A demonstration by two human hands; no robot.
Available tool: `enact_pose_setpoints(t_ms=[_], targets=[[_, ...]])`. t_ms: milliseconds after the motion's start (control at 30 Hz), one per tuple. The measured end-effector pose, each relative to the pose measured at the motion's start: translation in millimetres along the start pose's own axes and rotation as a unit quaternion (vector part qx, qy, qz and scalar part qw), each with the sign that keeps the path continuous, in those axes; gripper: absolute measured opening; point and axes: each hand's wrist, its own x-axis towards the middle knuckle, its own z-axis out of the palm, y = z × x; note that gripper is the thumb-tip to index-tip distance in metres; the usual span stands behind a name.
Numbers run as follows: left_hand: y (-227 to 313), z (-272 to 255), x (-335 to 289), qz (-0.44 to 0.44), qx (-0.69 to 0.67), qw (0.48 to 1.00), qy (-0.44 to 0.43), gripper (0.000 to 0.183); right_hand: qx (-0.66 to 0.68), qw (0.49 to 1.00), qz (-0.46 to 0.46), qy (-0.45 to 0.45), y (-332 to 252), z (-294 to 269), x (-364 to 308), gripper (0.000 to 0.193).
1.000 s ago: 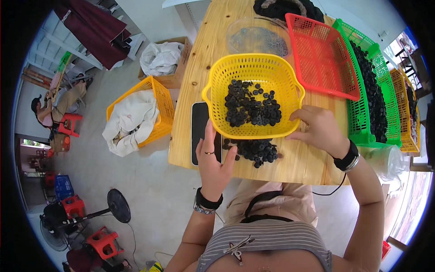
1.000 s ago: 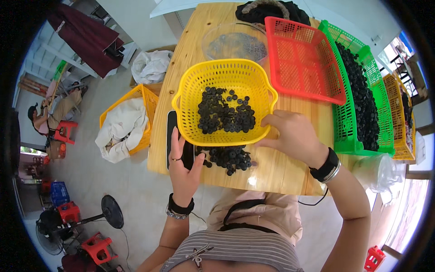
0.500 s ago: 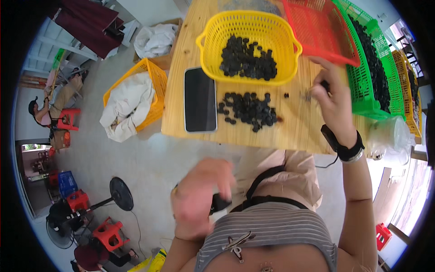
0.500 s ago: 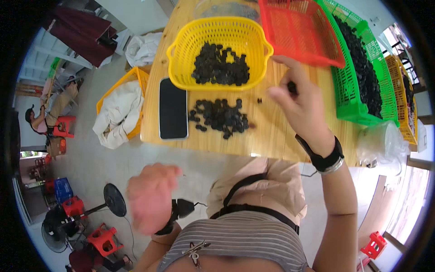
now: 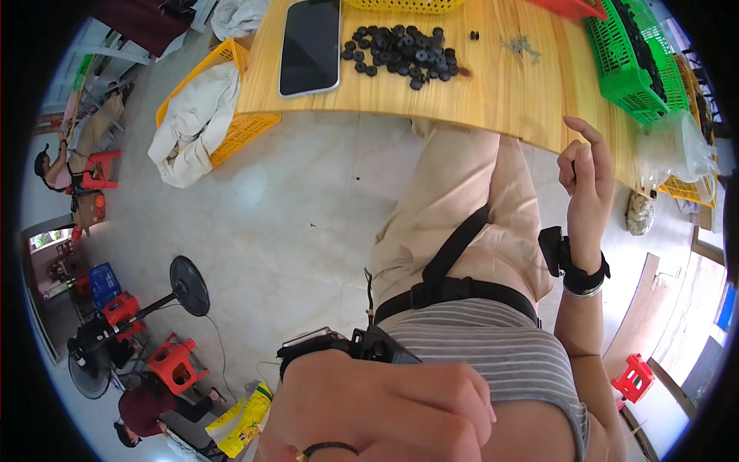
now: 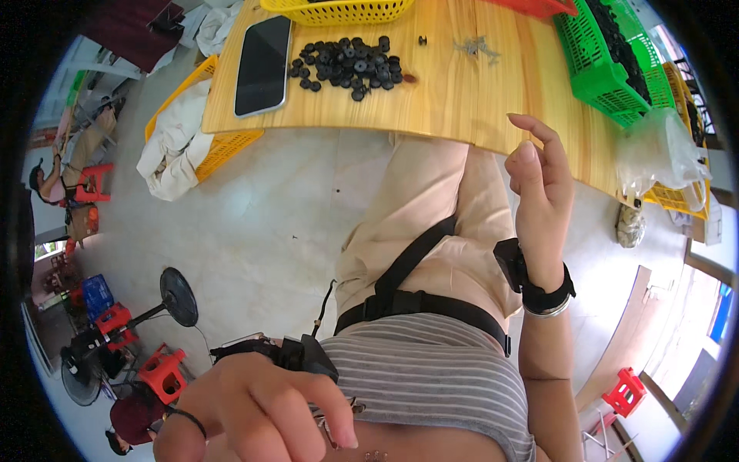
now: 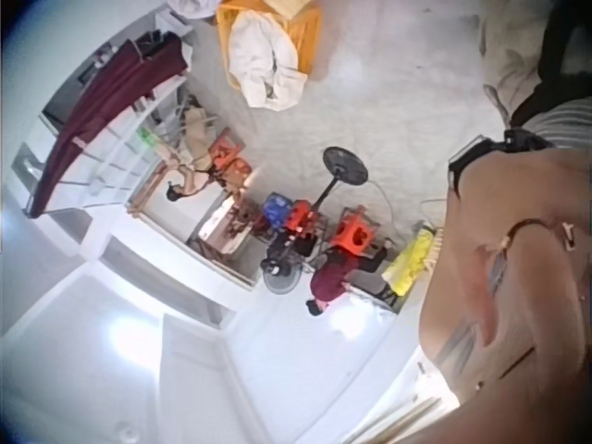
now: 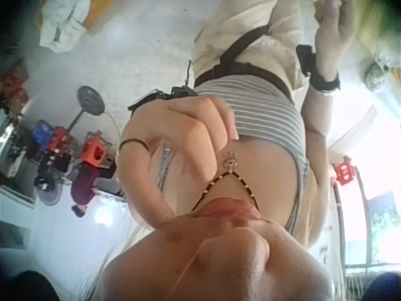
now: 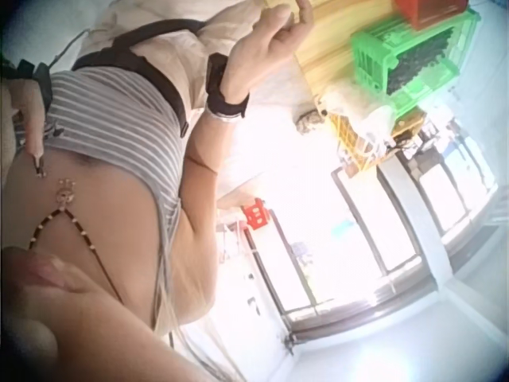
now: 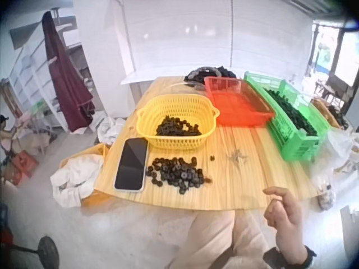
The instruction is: Assembling small black rubber components by inserting a metal pin through them manually.
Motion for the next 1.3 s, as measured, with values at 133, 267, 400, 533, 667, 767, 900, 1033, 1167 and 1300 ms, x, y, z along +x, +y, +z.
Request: enact_pose_setpoints(t_ms=[133, 267, 400, 533, 667, 767, 900, 1033, 1167, 1300], targets=[[7, 2, -3, -0.029, 0.016, 0.996, -0.08, 0.043, 0.004, 1.0, -0.007, 0.0, 1, -3, -15, 0.03], [7, -4, -13, 0.035, -0.013, 0.994, -0.103, 0.031, -0.005, 1.0, -0.016, -0.008, -3, -1, -19, 0.029], [16, -15, -19, 0.034, -0.048, 0.99, -0.131, 0.013, -0.003, 1.0, -0.011, -0.02, -7, 8, -20, 0.027], [30, -48, -13, -0.033, -0.072, 0.965, -0.252, 0.018, -0.008, 0.998, -0.009, -0.058, -10, 23, -20, 0.025], [40, -61, -11, -0.118, -0.093, 0.931, -0.332, 0.031, -0.022, 0.998, -0.006, -0.063, -13, 29, -22, 0.026], [28, -36, -21, 0.083, -0.058, 0.962, -0.252, 0.012, -0.018, 0.998, -0.015, -0.052, -20, 27, -27, 0.026], [34, -32, -9, -0.001, -0.012, 0.929, -0.369, 0.016, -0.01, 1.0, -0.024, -0.008, -19, 6, -34, 0.025], [34, -41, -20, -0.059, -0.067, 0.925, -0.37, 0.019, 0.011, 1.0, 0.001, 0.023, -13, -11, -49, 0.024], [35, -14, -10, -0.073, -0.034, 0.93, -0.358, 0.018, 0.029, 0.998, 0.041, 0.037, 2, -21, -55, 0.024], [8, -13, -16, 0.036, -0.052, 0.929, -0.364, 0.019, 0.037, 0.997, 0.057, 0.046, 12, -30, -55, 0.023]])
